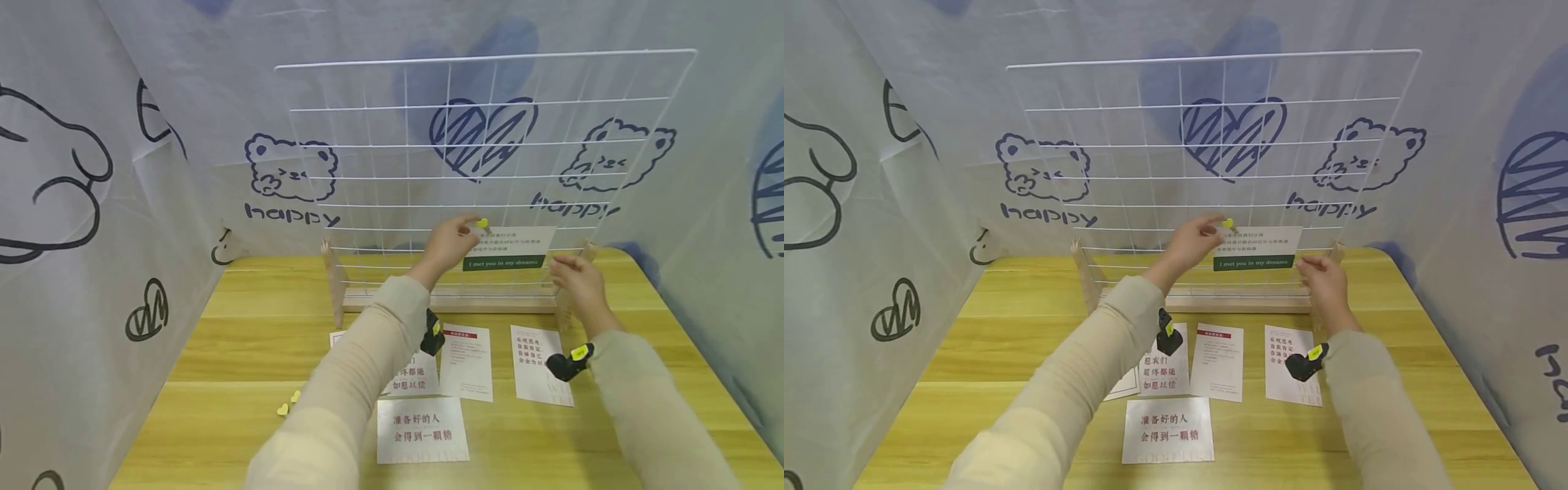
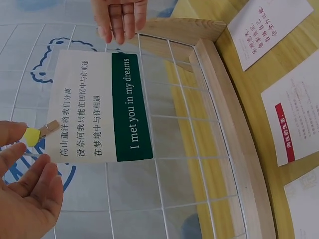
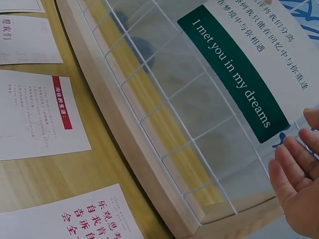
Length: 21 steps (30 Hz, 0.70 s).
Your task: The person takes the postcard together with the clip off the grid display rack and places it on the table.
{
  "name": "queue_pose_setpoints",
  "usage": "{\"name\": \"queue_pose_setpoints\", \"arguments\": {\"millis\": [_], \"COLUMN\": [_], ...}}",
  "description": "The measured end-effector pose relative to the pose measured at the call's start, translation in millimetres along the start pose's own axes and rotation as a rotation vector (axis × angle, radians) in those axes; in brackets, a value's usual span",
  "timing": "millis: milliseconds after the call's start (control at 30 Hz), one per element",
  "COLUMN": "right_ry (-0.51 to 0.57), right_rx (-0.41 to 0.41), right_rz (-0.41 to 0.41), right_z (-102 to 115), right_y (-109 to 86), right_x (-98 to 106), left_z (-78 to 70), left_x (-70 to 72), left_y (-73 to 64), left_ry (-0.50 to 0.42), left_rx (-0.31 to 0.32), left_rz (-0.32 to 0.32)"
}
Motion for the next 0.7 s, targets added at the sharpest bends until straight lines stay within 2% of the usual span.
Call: {"name": "queue_pose_setpoints", "arguments": {"millis": [67,100,200,300,367,433,500,600,667,700], "right_ry": [-0.028,0.002,-0.032,-0.02,-0.013,0.108,0.135,0.088,-0.028,-0.053], "right_rx": [-0.013,-0.007,0.001,0.015,0.03,0.036,0.019,-0.006,-0.01,-0.008], "right_rz": [-0.005,-0.005,-0.008,-0.015,-0.033,-0.02,-0.057,-0.047,-0.061,-0.042], "right_z": [-1,-13,-61,-110,-121,-103,-93,-62,-53,-38], "right_y": [2.9,11.0,41.7,72.4,80.4,71.6,67.7,53.1,50.1,42.3], "right_x": [-1,1,7,13,13,11,9,4,1,-1], "left_z": [-2.1,-3.2,-6.7,-10.0,-11.9,-13.8,-15.5,-18.1,-19.5,-19.8], "left_x": [-0.8,-1.0,-1.5,-2.1,-3.1,-4.2,-5.4,-7.0,-7.4,-7.6], "left_y": [0.7,0.9,1.3,2.1,2.6,3.5,4.7,6.9,8.7,9.9], "left_ry": [0.054,0.089,0.179,0.261,0.296,0.337,0.372,0.407,0.424,0.431], "left_rx": [-0.003,-0.008,-0.021,-0.035,-0.029,-0.019,-0.004,0.011,0.012,0.013], "left_rz": [0.003,-0.001,-0.007,-0.017,-0.01,-0.01,-0.014,-0.024,-0.041,-0.049]}}
Point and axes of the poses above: each hand's wrist, its own y-axis towards the middle knuckle, its own x-axis out of the back of the hand, z = x × y, the point moved 4 cm from there along y, towards the middle knuckle, and after that the axes turned 10 degrees about x, right-handed, at the moved point
